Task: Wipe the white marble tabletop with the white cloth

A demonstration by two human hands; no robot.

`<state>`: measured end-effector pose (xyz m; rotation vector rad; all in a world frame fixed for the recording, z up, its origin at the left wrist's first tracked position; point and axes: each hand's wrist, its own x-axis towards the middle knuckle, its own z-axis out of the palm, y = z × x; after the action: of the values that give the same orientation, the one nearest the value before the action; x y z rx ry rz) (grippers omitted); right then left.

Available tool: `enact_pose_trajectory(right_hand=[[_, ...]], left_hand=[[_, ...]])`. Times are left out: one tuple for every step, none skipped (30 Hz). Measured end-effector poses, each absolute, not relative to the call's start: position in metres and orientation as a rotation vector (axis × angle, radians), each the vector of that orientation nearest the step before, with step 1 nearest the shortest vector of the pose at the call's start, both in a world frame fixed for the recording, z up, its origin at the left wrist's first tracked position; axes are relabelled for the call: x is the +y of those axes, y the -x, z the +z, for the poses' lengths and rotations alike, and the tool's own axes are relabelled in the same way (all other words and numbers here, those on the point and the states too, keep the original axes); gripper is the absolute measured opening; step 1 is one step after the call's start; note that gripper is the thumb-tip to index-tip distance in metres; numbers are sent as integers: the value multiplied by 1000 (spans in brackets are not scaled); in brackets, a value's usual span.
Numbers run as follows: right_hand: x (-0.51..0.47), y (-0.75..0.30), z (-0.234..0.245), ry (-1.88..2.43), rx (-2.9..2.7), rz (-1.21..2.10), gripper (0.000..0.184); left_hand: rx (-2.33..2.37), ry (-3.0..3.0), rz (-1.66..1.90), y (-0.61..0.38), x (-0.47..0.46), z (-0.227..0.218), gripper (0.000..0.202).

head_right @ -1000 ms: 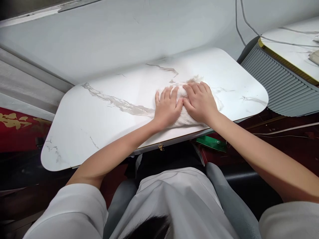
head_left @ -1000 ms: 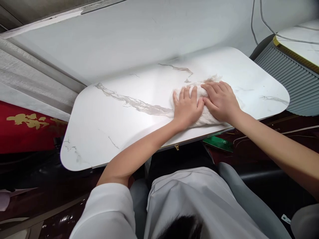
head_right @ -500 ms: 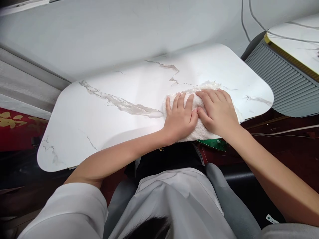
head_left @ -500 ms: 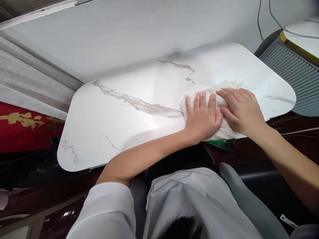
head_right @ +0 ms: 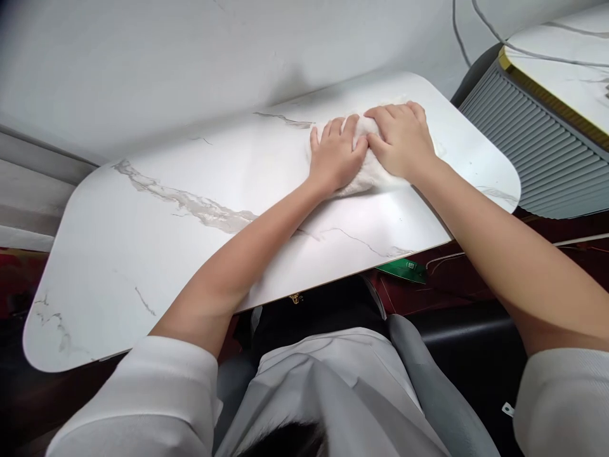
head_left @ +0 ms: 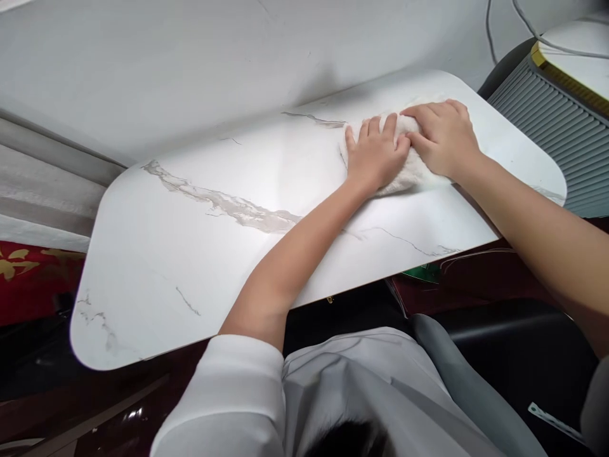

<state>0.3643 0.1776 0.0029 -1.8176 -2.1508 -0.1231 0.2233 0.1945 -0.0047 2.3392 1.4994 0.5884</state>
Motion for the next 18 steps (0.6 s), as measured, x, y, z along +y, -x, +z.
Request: enact_pose_trajectory(right_hand=[[188,-366,3,1826,-2145,-132,51],[199,-367,2,1843,-2140,-137,51],[209,-369,2,1868,-2136,-137,50],[219,-371,2,1897,-2128,-133,49],[228,-373,2,1922,-2116,-126,47],[236,-376,2,1938,-2102,-117,45],[244,-378,2,1940,-2095,-104,43],[250,-381,2,1934,-2090,-95,42],[256,-384,3,1925,-2087,-90,41],[261,-387,3,1925,-2091,-78,42],[266,-389,4,1919,-2099,-67,43],[271,-392,5,1916,-2110,-59,44],[276,-395,5,1924,-2121,-54,45],[282,-398,6,1943,-2130,-56,46],[288,-401,6,1966,-2140,-62,46],[294,-404,5,1989,-2147,-71,45],[299,-407,5,2011,-2154,-83,44],[305,-410,5,2034,-2162,-87,43]], left_hand=[[1488,-2328,608,-225,206,-5,51],[1488,-2313,621,-228,216,-6,51],[1495,-2299,630,-230,226,-6,50],[1507,-2286,638,-233,235,-6,49],[1526,-2274,644,-235,243,-6,47],[1547,-2268,649,-238,250,-5,46],[1567,-2271,653,-241,256,-5,45],[1578,-2284,657,-243,261,-4,46],[1584,-2300,661,-246,265,-4,47],[1591,-2313,657,-249,269,-3,48],[1599,-2324,647,-252,273,-3,49],[1606,-2331,633,-254,277,-3,50],[1613,-2331,619,-257,281,-3,50],[1624,-2326,605,-261,286,-4,49],[1632,-2320,593,-264,290,-4,49],[1636,-2310,585,-267,295,-5,48],[1634,-2297,584,-270,300,-7,47],[1628,-2282,591,-274,305,-8,45]])
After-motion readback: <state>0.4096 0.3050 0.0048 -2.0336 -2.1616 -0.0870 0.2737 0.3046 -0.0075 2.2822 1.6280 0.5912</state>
